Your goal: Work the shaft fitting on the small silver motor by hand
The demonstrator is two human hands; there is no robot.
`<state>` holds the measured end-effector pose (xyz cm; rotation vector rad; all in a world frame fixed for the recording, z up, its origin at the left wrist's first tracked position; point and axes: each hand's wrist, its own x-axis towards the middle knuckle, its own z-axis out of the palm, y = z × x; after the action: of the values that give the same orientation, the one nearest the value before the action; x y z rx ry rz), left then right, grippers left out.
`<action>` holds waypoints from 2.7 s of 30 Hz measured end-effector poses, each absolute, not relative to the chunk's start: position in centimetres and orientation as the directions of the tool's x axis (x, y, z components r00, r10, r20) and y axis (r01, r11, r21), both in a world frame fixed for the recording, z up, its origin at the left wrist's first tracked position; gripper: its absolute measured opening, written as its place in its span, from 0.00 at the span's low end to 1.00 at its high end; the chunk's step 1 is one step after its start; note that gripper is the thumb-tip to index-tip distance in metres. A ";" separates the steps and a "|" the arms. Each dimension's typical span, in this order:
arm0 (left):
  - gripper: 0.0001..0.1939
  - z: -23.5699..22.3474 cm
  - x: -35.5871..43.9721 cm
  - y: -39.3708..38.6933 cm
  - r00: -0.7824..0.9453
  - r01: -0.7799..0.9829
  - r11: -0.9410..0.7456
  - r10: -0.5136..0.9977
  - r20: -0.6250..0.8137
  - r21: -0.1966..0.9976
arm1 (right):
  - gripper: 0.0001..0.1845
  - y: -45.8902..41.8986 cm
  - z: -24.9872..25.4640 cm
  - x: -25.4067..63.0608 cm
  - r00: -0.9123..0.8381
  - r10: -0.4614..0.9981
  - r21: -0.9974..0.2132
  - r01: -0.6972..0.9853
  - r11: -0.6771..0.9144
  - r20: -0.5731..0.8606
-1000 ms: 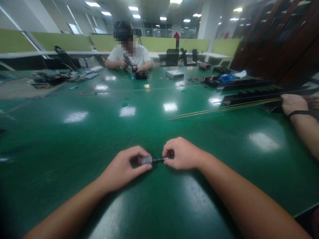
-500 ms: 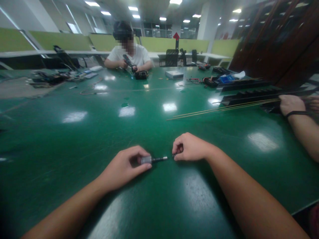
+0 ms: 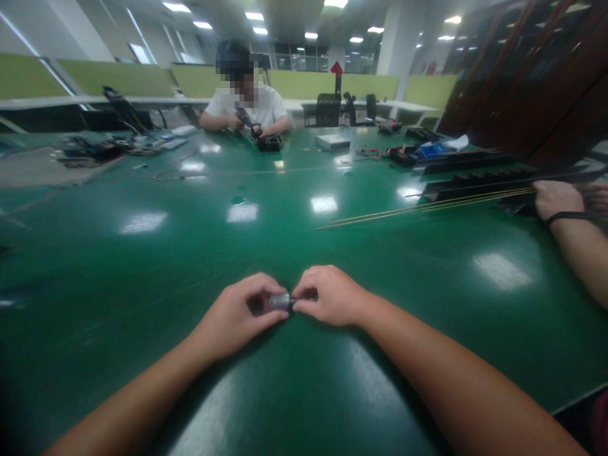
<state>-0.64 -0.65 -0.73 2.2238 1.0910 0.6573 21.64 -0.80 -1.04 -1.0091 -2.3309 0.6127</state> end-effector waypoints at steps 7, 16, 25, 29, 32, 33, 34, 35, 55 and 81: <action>0.09 0.0 -0.6 -0.8 0.567 0.509 -0.515 0.804 0.181 0.690 | 0.07 -1.0 -1.6 21.2 -0.483 0.827 -0.624 0.560 0.545 0.289; 0.10 -0.1 -0.4 -0.6 0.535 0.529 -0.464 0.832 0.145 0.711 | 0.07 -1.1 -1.1 22.0 -0.558 0.775 -0.557 0.558 0.615 0.297; 0.09 0.1 -0.5 -0.7 0.544 0.552 -0.457 0.831 0.115 0.697 | 0.06 -1.2 -1.2 22.0 -0.594 0.736 -0.533 0.528 0.661 0.325; 0.11 0.0 -0.5 -0.7 0.539 0.563 -0.459 0.834 0.116 0.687 | 0.07 -1.1 -1.2 22.0 -0.598 0.736 -0.528 0.533 0.661 0.319; 0.12 0.0 -0.5 -0.7 0.545 0.560 -0.471 0.829 0.126 0.681 | 0.09 -1.1 -1.2 22.0 -0.570 0.763 -0.544 0.553 0.631 0.306; 0.12 0.0 -0.5 -0.7 0.547 0.560 -0.474 0.828 0.127 0.679 | 0.10 -1.1 -1.2 22.0 -0.562 0.771 -0.549 0.559 0.621 0.299; 0.11 0.0 -0.5 -0.7 0.549 0.561 -0.476 0.826 0.126 0.678 | 0.10 -1.2 -1.1 22.0 -0.560 0.775 -0.551 0.563 0.616 0.294; 0.11 0.0 -0.5 -0.7 0.552 0.561 -0.477 0.825 0.125 0.676 | 0.09 -1.2 -1.1 22.0 -0.563 0.773 -0.549 0.563 0.617 0.291; 0.10 -0.1 -0.5 -0.7 0.559 0.553 -0.467 0.822 0.108 0.690 | 0.07 -1.3 -0.5 22.5 -0.585 0.765 -0.546 0.562 0.622 0.270; 0.10 0.1 -0.7 -1.0 0.562 0.550 -0.468 0.820 0.108 0.692 | 0.06 -0.1 0.8 26.7 -0.563 0.826 -0.666 0.604 0.437 0.031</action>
<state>-0.71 -1.01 0.13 2.1900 1.0932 0.5795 26.67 -0.07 0.79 -1.2203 -2.3414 0.8727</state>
